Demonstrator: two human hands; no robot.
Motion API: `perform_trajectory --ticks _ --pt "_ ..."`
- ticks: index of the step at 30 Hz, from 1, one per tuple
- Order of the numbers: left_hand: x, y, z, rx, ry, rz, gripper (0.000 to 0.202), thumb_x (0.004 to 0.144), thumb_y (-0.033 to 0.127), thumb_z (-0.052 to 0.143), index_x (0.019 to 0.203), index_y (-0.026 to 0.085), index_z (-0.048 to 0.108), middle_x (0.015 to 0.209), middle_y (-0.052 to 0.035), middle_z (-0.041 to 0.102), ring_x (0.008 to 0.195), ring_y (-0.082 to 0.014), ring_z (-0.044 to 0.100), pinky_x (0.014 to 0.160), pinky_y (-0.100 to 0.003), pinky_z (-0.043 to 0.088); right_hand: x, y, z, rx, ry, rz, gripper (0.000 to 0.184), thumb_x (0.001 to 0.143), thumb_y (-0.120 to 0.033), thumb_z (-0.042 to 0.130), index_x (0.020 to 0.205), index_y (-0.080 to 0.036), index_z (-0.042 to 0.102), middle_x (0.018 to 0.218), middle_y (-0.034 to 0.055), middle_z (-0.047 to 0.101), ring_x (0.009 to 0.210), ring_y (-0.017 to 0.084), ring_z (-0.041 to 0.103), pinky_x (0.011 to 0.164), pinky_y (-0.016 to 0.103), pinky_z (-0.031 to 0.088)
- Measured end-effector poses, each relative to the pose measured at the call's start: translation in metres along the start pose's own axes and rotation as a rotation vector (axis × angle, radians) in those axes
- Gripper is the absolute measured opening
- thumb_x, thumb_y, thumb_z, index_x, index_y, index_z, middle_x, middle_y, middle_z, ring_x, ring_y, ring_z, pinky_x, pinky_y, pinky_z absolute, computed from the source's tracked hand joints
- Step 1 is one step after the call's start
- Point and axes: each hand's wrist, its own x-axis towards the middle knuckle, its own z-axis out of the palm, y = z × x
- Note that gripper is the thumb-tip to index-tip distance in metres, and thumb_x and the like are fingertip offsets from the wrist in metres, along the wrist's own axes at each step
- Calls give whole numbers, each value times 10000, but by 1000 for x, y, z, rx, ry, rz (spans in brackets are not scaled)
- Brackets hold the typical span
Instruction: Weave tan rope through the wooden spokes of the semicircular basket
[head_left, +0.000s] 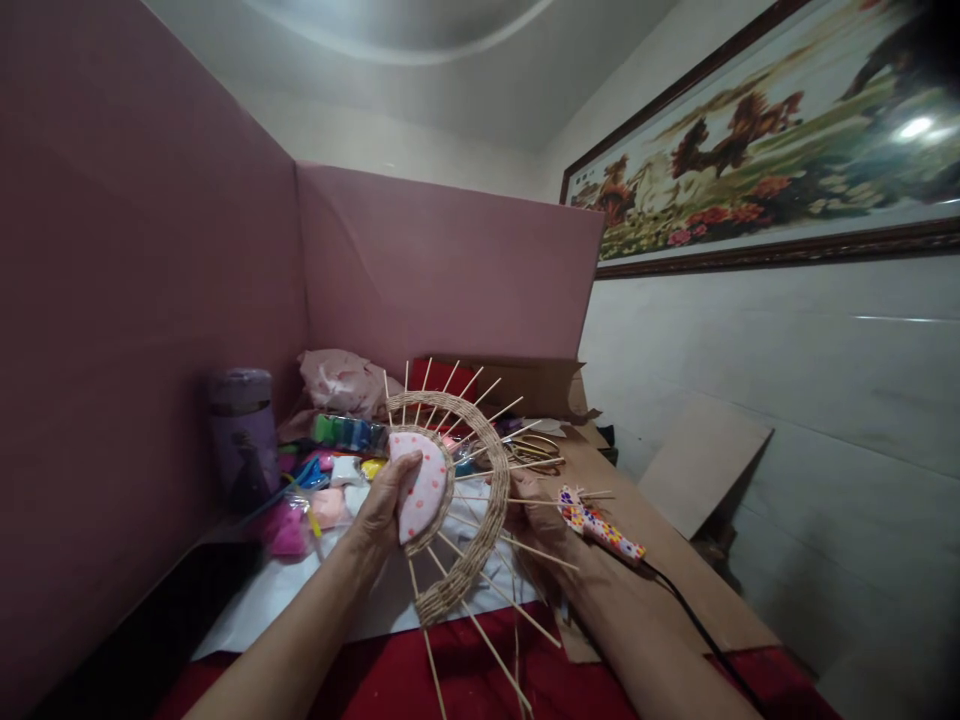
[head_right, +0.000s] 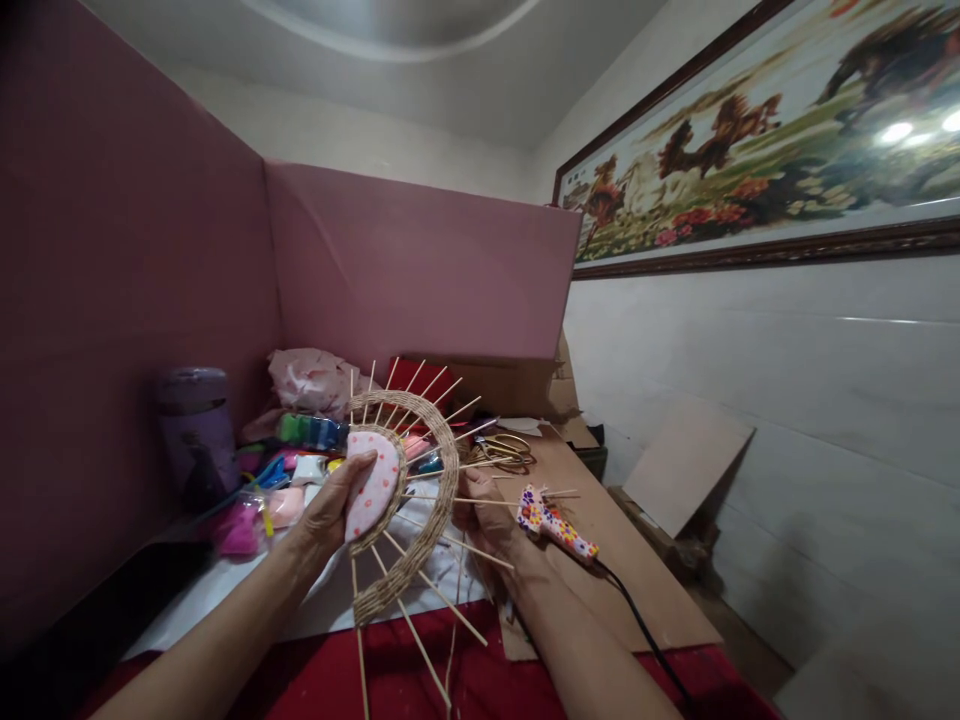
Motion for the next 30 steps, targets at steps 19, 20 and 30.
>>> perform_trajectory --ticks 19,20,30 --pt "-1 -1 0 -12 7 31 265 661 187 656 901 106 579 651 -65 683 538 -169 642 525 -247 522 9 13 -5 153 -66 107 163 646 -274 666 674 -153 560 399 -113 294 339 18 171 328 146 127" --pt "-1 -1 0 -7 13 35 263 662 187 655 901 107 580 651 -62 683 534 -168 640 516 -243 519 9 14 -6 161 -60 112 163 640 -271 670 674 -152 563 399 -112 300 341 19 174 328 146 128" --pt "-1 -1 -1 -12 9 26 273 656 215 668 893 104 591 660 -70 683 541 -171 637 529 -256 519 12 22 -7 64 40 70 166 803 -315 565 795 -150 581 647 -17 562 479 67 487 422 183 401"
